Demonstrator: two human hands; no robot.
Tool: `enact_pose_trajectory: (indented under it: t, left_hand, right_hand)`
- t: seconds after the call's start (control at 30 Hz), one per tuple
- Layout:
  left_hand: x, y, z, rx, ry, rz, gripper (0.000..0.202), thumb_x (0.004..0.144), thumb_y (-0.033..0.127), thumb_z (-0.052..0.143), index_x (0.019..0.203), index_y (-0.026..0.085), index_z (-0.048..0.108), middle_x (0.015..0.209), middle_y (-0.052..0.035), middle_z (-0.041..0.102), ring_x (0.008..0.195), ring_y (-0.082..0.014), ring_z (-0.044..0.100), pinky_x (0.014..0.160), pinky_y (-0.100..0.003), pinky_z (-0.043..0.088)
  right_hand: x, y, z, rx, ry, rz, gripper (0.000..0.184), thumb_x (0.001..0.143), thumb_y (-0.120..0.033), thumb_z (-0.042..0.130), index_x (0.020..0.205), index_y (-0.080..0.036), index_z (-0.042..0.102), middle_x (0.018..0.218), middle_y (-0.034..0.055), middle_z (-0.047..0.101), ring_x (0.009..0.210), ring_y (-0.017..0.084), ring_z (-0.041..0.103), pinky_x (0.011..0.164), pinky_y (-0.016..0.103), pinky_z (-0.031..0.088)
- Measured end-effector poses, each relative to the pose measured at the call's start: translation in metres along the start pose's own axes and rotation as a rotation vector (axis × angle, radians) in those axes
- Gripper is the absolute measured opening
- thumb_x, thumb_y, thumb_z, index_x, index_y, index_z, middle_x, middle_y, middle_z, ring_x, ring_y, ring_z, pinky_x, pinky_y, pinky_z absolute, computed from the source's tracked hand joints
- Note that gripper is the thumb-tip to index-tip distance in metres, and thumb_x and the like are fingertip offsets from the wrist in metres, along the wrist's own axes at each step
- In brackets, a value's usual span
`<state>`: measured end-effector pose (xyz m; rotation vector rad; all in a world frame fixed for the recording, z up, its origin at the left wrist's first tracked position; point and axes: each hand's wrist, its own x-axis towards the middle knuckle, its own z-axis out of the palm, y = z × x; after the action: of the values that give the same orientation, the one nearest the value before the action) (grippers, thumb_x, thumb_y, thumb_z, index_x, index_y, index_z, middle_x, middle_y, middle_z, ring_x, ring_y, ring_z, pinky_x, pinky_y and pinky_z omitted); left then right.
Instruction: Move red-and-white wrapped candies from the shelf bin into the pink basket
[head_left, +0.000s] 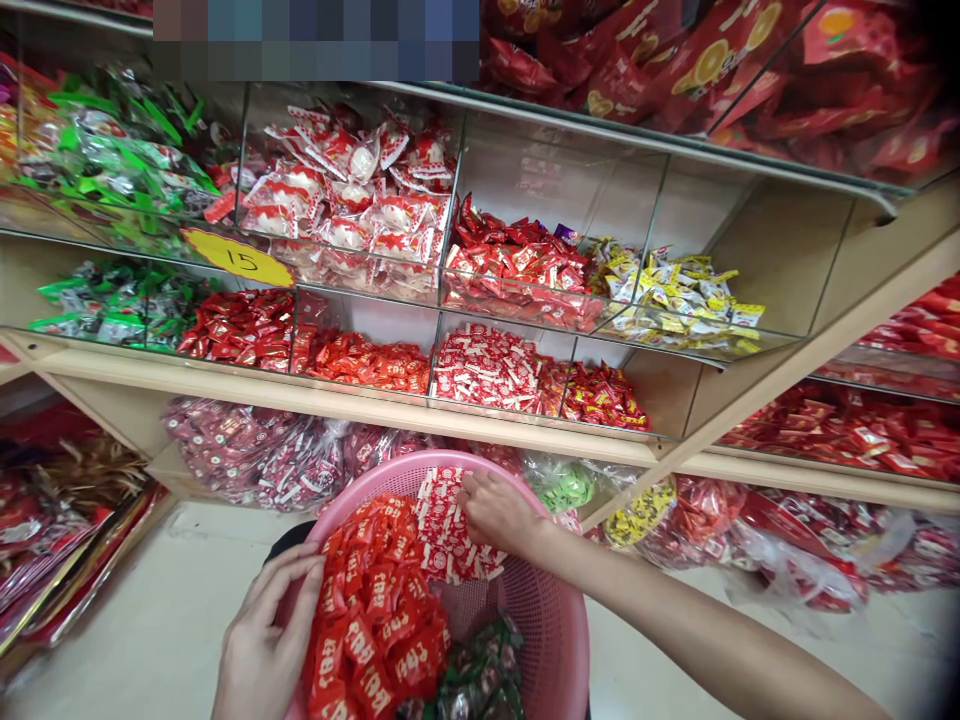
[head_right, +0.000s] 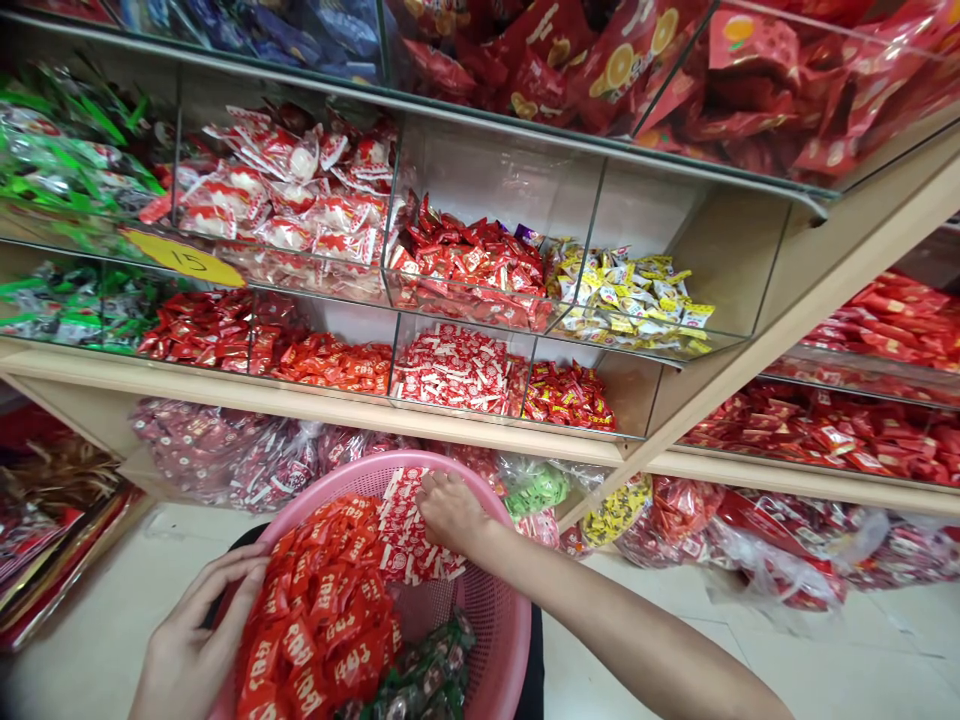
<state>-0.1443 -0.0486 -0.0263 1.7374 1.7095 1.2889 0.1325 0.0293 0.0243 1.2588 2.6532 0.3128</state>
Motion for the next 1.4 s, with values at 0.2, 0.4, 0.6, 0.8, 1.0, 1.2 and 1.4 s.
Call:
enact_pose_trajectory:
  t: [0.2,0.4,0.6,0.8,1.0,1.2,1.4]
  left_hand:
    - [0.0,0.003,-0.001,-0.001,0.005,-0.005,0.021,0.077,0.038,0.052,0.087,0.022,0.061,0.106,-0.0055,0.06,0.1,-0.0214,0.057,0.094,-0.038,0.04]
    - [0.0,0.006,-0.002,-0.009,0.011,-0.008,0.021,0.077,0.038,0.052,0.085,0.022,0.062,0.105,-0.0055,0.061,0.099,-0.0211,0.058,0.094,-0.037,0.041]
    - [0.0,0.001,-0.001,-0.009,0.0,-0.004,0.02,0.078,0.038,0.051,0.087,0.022,0.061,0.107,-0.0062,0.06,0.101,-0.0215,0.056,0.097,-0.04,0.038]
    - [0.0,-0.002,0.0,-0.011,0.002,-0.004,0.02,0.077,0.038,0.052,0.087,0.023,0.061,0.108,-0.0056,0.06,0.101,-0.0217,0.056,0.098,-0.04,0.038]
    - [0.001,-0.002,0.001,0.001,0.013,-0.004,0.021,0.076,0.039,0.053,0.086,0.023,0.062,0.106,-0.0046,0.061,0.099,-0.0215,0.058,0.093,-0.037,0.042]
    - [0.002,0.0,-0.002,0.027,0.023,0.005,0.023,0.076,0.042,0.052,0.084,0.023,0.063,0.104,-0.0062,0.062,0.097,-0.0218,0.059,0.08,-0.032,0.05]
    - [0.001,0.002,-0.002,0.024,0.03,0.007,0.022,0.076,0.041,0.052,0.084,0.023,0.063,0.104,-0.0058,0.063,0.096,-0.0211,0.06,0.083,-0.033,0.049]
  right_hand:
    - [-0.004,-0.004,0.005,-0.011,0.037,-0.011,0.016,0.078,-0.021,0.053,0.088,-0.011,0.062,0.09,0.0106,0.06,0.088,0.023,0.054,0.075,0.036,0.045]
    - [-0.003,-0.006,0.008,0.002,0.057,0.01,0.017,0.078,-0.024,0.055,0.087,-0.011,0.062,0.09,0.0112,0.06,0.09,0.023,0.053,0.077,0.037,0.044]
    - [-0.009,-0.007,0.002,0.023,0.058,0.025,0.028,0.076,-0.038,0.059,0.089,-0.013,0.061,0.093,0.011,0.059,0.092,0.024,0.052,0.078,0.037,0.043]
    - [-0.006,0.027,-0.044,0.09,0.145,0.112,0.037,0.084,-0.049,0.046,0.09,-0.014,0.059,0.09,0.0098,0.057,0.087,0.021,0.052,0.076,0.034,0.041]
    - [0.022,0.111,-0.079,-0.028,0.173,0.396,0.025,0.086,-0.034,0.047,0.094,-0.013,0.058,0.096,0.013,0.058,0.092,0.022,0.053,0.075,0.03,0.041]
    - [0.05,0.153,-0.061,-0.144,0.007,0.507,0.028,0.073,-0.015,0.063,0.101,-0.013,0.059,0.109,0.0171,0.057,0.099,0.026,0.054,0.074,0.031,0.043]
    - [0.058,0.159,-0.047,-0.169,0.019,0.476,0.028,0.079,-0.01,0.052,0.106,-0.012,0.058,0.113,0.0196,0.056,0.103,0.027,0.052,0.076,0.033,0.042]
